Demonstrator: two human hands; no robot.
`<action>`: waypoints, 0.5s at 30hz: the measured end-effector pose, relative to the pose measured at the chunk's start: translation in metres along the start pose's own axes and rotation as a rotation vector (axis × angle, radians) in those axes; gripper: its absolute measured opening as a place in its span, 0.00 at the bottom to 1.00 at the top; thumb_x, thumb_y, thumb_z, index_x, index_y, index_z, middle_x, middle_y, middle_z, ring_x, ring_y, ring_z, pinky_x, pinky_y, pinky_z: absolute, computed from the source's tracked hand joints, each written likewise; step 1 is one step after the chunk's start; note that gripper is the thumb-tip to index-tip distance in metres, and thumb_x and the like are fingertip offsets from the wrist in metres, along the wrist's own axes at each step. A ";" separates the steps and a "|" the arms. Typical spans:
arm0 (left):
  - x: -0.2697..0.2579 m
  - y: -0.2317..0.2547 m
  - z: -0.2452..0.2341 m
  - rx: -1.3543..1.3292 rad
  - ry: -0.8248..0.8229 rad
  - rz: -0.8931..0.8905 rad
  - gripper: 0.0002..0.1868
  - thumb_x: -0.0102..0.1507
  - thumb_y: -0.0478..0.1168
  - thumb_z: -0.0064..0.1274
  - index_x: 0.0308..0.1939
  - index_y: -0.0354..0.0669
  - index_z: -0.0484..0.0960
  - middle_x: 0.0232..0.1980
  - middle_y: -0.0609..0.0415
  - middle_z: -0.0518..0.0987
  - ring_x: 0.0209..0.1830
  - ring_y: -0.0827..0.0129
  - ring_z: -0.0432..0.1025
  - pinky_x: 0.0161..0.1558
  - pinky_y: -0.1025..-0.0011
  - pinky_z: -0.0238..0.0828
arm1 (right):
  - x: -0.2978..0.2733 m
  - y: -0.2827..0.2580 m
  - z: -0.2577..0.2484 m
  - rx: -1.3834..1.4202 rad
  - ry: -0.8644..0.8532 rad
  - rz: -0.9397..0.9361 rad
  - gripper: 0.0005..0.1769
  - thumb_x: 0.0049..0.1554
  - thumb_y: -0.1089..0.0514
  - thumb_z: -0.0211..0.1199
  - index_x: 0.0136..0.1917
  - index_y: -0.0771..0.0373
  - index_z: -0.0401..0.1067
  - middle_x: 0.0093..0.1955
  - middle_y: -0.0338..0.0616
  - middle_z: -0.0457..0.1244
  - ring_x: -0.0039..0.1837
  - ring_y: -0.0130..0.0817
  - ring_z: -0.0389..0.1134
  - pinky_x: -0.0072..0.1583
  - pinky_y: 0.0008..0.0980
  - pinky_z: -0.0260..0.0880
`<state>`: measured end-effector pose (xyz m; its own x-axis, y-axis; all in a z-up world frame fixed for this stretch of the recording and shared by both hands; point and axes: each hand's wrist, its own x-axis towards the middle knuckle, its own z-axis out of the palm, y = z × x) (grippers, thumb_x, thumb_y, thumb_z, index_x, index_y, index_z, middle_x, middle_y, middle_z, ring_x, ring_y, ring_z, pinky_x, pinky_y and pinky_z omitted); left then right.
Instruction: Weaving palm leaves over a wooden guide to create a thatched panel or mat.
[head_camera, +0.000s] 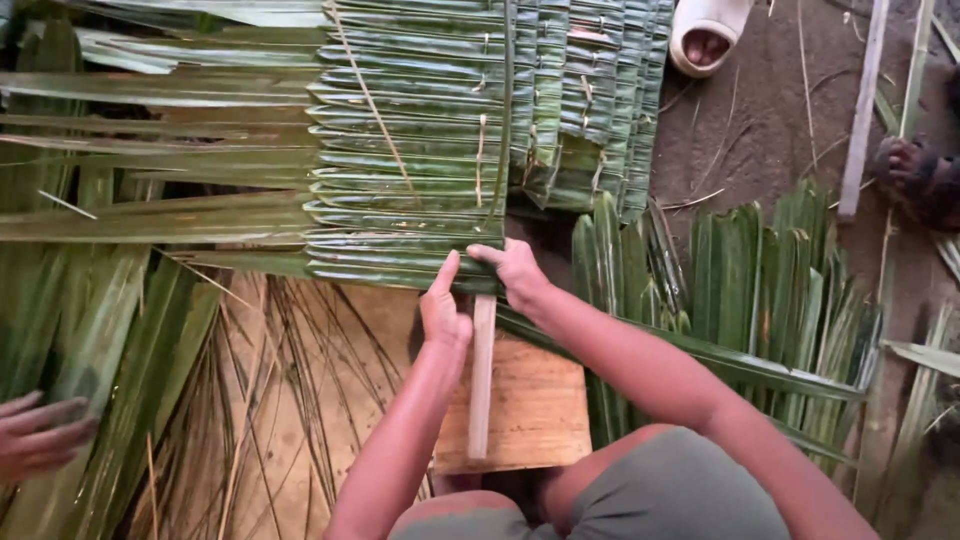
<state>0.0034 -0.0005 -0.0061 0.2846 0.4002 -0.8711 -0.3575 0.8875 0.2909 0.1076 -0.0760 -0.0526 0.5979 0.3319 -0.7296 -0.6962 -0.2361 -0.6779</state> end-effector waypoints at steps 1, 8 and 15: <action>-0.003 -0.001 0.007 0.002 0.005 0.000 0.25 0.54 0.33 0.73 0.52 0.28 0.81 0.50 0.38 0.82 0.50 0.51 0.80 0.53 0.52 0.79 | 0.000 0.001 -0.001 0.002 0.000 0.005 0.13 0.45 0.61 0.80 0.43 0.64 0.79 0.37 0.48 0.70 0.39 0.38 0.74 0.41 0.40 0.79; -0.001 -0.001 0.029 0.296 0.285 0.206 0.34 0.41 0.37 0.81 0.43 0.19 0.81 0.40 0.37 0.81 0.39 0.58 0.79 0.38 0.53 0.76 | -0.020 -0.071 -0.025 -0.605 -0.068 -0.145 0.15 0.47 0.48 0.77 0.42 0.59 0.82 0.39 0.47 0.72 0.44 0.39 0.75 0.48 0.40 0.77; -0.010 -0.005 0.029 0.081 0.323 0.182 0.34 0.42 0.30 0.79 0.46 0.18 0.77 0.39 0.35 0.79 0.39 0.50 0.79 0.39 0.51 0.80 | -0.022 -0.142 0.010 -0.681 -0.338 -1.022 0.10 0.56 0.56 0.73 0.51 0.58 0.83 0.49 0.47 0.73 0.57 0.46 0.73 0.62 0.42 0.71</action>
<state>0.0288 -0.0024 0.0123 -0.0768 0.4713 -0.8786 -0.3014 0.8291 0.4710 0.1893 -0.0408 0.0609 0.5387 0.8306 0.1409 0.4231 -0.1221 -0.8978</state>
